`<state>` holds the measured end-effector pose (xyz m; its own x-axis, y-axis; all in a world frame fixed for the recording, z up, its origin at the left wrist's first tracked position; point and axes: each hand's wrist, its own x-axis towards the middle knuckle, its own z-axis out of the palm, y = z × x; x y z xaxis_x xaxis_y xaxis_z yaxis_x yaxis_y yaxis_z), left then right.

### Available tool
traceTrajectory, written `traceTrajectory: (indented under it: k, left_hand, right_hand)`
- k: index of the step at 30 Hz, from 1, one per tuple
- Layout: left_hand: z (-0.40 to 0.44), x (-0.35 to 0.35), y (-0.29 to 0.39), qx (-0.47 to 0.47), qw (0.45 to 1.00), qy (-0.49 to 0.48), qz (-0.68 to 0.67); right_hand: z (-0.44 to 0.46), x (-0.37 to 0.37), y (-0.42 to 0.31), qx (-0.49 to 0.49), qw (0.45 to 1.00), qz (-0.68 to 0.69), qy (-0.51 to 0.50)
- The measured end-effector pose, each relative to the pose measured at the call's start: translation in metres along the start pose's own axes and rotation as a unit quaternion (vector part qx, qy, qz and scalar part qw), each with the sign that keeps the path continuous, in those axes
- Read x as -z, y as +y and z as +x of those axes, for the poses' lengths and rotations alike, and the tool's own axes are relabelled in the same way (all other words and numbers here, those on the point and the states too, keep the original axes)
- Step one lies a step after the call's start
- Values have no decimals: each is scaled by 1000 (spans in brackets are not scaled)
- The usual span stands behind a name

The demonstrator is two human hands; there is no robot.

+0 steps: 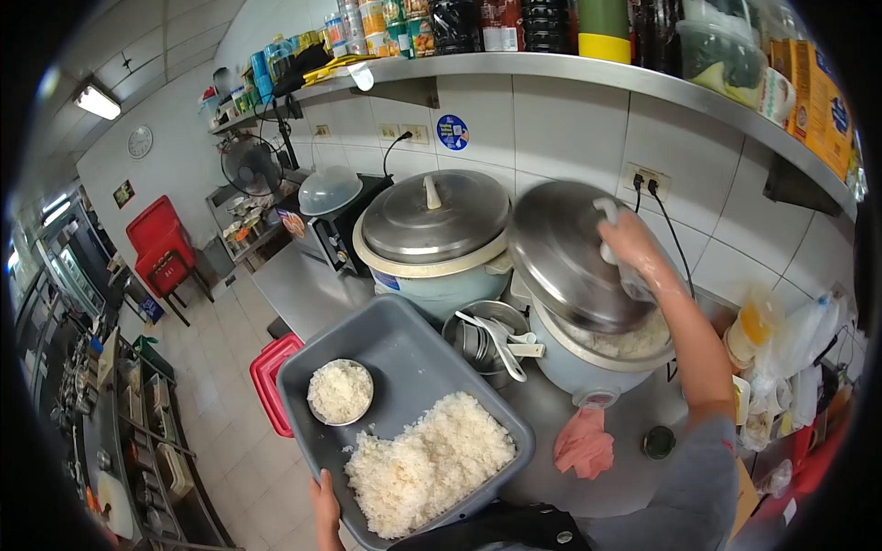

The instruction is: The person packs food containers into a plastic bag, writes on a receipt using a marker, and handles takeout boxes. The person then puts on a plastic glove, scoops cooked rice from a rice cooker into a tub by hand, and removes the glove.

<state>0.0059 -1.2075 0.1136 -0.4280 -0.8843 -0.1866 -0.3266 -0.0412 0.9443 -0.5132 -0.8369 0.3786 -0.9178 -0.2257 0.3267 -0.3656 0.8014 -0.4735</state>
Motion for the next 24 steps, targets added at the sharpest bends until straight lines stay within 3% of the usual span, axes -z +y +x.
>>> traceTrajectory:
  k: [3,7,9,13,15,19,20,22,24]
  left_hand:
    - [-7,-6,21,-10,999,26,38]
    - [2,-4,17,-15,998,23,57]
    - [-2,-6,27,10,999,17,47]
    - [-8,-11,50,81,989,25,123]
    - [-11,-14,51,82,993,35,79]
    - [-4,-11,37,58,997,15,43]
    - [-2,-10,31,37,999,10,22]
    - [-1,-11,31,35,999,-10,10]
    - [4,-8,20,12,1000,-16,-16]
  right_hand:
    - [41,-24,-66,55,998,32,-22]
    - [102,-111,-131,50,996,72,-29]
    - [115,-138,-156,114,993,8,-36]
    - [154,-199,-165,55,996,53,-40]
    - [158,-205,-157,31,993,87,-74]
    - [142,-157,-136,144,971,30,-187]
    - [136,-136,-120,127,975,23,-182]
    - [126,-99,-100,111,943,66,-308]
    - [101,-52,-77,130,941,36,-312]
